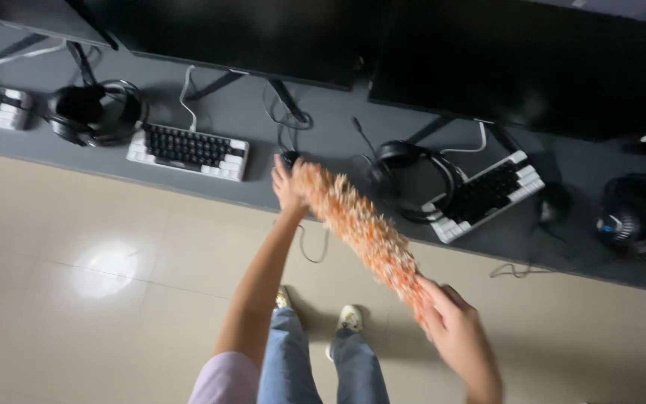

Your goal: Dusting various computer peripherals including keyboards, mice, and headphones using a handheld duster.

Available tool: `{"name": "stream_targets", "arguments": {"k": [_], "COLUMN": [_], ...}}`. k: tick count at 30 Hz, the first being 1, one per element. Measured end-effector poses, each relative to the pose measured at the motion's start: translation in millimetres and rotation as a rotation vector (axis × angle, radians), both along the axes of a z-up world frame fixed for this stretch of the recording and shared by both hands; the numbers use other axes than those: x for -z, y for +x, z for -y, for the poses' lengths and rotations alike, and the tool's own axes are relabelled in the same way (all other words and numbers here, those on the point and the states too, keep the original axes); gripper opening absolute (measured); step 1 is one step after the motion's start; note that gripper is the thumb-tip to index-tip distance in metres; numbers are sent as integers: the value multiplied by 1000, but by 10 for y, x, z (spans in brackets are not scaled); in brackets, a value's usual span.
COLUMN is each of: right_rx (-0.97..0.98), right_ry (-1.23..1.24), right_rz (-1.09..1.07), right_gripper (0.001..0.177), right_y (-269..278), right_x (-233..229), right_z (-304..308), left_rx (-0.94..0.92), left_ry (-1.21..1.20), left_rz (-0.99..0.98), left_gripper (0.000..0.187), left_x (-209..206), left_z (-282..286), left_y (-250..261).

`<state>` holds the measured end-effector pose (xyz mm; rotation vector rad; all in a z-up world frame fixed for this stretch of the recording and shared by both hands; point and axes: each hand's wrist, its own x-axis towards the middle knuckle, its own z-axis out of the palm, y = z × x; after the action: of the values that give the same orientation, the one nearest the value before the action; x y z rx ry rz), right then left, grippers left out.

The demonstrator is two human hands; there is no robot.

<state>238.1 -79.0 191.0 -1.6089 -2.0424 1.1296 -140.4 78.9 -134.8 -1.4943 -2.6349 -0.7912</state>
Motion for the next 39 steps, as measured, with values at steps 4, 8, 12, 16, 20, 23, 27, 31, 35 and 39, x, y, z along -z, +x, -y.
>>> {"name": "stream_targets", "arguments": {"k": [4, 8, 12, 16, 20, 23, 27, 31, 35, 39], "right_rx": [113, 266, 376, 560, 365, 341, 632, 364, 695, 857], "right_ry": [197, 159, 260, 336, 100, -20, 232, 444, 253, -89], "right_rz": [-207, -256, -222, -308, -354, -374, -367, -297, -364, -538], "right_gripper": [36, 35, 33, 36, 41, 35, 35, 33, 32, 35], "right_y": [-827, -1507, -2008, -2517, -2906, -3088, -3475, -3616, -3685, -4184], "right_x": [706, 1253, 1922, 2801, 3226, 2545, 2796, 3113, 3028, 2313], "right_z": [-139, -252, -432, -777, -984, -1211, -1773, -2310, -2538, -2688], "left_rx": [82, 205, 240, 354, 170, 230, 236, 255, 232, 287], "left_ry": [-168, -276, -505, -155, 224, 371, 428, 422, 344, 337], "left_rz": [-134, -184, -242, 115, 1408, 1500, 1518, 1476, 1537, 1539], "left_gripper": [60, 49, 78, 67, 41, 38, 37, 39, 42, 42], "left_x": [-337, -434, -1022, -684, -801, -1180, -1382, -1360, -1670, -1700], "left_z": [-91, 67, 252, 278, 426, 636, 751, 748, 749, 744], "left_y": [-82, -305, -602, -1139, -1506, -1662, -1785, -1828, -1823, -1895]}}
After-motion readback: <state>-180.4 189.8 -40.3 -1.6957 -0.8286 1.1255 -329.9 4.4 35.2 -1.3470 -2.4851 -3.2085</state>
